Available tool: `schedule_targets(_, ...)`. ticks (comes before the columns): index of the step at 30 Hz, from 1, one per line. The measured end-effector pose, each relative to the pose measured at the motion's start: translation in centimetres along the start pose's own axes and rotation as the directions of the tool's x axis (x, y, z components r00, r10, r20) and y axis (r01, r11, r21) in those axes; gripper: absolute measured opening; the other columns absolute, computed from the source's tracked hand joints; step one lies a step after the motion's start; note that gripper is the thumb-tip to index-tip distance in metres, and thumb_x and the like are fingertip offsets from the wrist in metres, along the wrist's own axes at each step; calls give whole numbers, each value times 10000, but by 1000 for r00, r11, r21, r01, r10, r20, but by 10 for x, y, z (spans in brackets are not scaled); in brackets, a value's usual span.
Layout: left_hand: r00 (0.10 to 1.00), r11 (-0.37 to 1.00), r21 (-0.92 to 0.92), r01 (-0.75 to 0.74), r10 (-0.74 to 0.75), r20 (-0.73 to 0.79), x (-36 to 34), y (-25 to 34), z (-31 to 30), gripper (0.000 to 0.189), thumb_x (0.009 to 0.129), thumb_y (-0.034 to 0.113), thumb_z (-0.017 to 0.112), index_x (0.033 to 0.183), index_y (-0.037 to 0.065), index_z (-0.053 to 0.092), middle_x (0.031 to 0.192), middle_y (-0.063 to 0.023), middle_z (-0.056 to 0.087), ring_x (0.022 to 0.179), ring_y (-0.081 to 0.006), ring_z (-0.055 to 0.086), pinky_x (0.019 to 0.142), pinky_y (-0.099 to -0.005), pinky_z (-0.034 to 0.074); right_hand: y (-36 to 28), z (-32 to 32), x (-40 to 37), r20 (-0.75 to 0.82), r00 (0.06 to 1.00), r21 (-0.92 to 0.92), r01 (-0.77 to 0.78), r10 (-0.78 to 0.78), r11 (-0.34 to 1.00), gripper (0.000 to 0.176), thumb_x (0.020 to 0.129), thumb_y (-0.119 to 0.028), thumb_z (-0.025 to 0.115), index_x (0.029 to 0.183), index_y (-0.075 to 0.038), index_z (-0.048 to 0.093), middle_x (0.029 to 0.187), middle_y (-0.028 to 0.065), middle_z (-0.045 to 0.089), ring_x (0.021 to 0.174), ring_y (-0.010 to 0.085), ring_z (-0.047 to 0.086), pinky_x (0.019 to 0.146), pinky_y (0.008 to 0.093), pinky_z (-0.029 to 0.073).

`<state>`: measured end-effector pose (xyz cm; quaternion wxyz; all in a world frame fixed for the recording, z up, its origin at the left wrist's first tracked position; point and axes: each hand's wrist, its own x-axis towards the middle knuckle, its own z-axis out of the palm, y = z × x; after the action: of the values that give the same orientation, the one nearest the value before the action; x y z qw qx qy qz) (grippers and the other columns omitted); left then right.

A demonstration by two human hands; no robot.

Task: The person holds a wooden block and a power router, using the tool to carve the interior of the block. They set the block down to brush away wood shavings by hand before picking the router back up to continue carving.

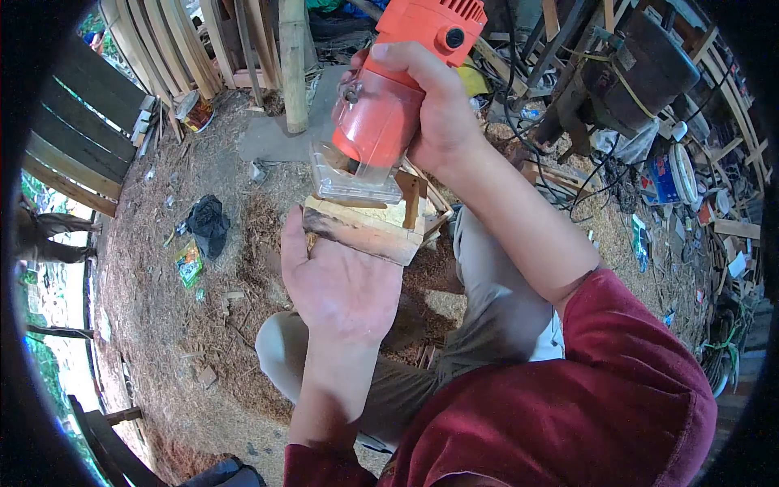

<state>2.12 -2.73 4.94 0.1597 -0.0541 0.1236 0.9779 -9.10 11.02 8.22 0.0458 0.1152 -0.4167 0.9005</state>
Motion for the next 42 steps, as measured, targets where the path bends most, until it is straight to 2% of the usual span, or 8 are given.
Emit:
schedule_targets(7, 1000, 1000, 20, -1, 2, -8, 1, 1, -1, 632, 1004, 485, 352, 1500, 94, 333, 1527, -172, 383, 1371, -408, 392, 1081, -696, 258, 0, -1, 0, 37, 999, -11, 2, -1, 1000, 302, 813, -153, 675, 1051, -32, 535, 942, 108, 639, 851, 231, 662, 759, 452, 593)
schedule_targets(10, 1000, 1000, -24, 11, -11, -5, 0, 0, 0, 634, 1005, 487, 387, 1457, 42, 382, 1486, -129, 433, 1365, -302, 412, 1172, -507, 264, -1, 2, -3, 18, 1000, -2, -4, 4, 1000, 298, 813, -152, 676, 1051, -36, 539, 933, 107, 642, 853, 227, 667, 760, 441, 592)
schedule_targets(19, 1000, 1000, -17, 25, -25, 17, 2, -4, -1, 627, 1009, 492, 368, 1448, 44, 394, 1468, -126, 451, 1351, -298, 426, 1165, -515, 271, -2, 0, -3, 28, 1000, -18, -12, 13, 1000, 286, 813, -165, 676, 1024, -17, 551, 925, 99, 644, 847, 224, 673, 755, 421, 589)
schedule_targets(22, 1000, 999, 50, 8, -7, -15, 4, 1, -3, 625, 995, 488, 388, 1484, 101, 364, 1504, -161, 413, 1357, -398, 406, 1061, -698, 281, 0, -1, -1, 31, 999, 5, -8, 8, 1000, 283, 812, -165, 675, 1026, -27, 551, 934, 99, 645, 849, 226, 673, 759, 422, 589)
schedule_targets(31, 999, 999, 22, 41, -41, -5, 3, -1, -3, 648, 989, 490, 412, 1496, 94, 329, 1513, -172, 391, 1368, -419, 381, 1064, -691, 286, -8, -8, 4, -14, 1000, 32, 19, -18, 999, 287, 807, -167, 682, 1028, -44, 547, 931, 103, 638, 847, 224, 667, 755, 433, 590)
schedule_targets(42, 1000, 999, 43, 21, -22, 10, 4, -3, -2, 686, 968, 487, 476, 1497, 79, 318, 1510, -191, 387, 1354, -426, 399, 1058, -690, 305, -7, -8, 2, 22, 999, 10, 27, -27, 1000, 302, 803, -157, 681, 1044, -36, 544, 904, 104, 644, 813, 227, 674, 747, 410, 585)
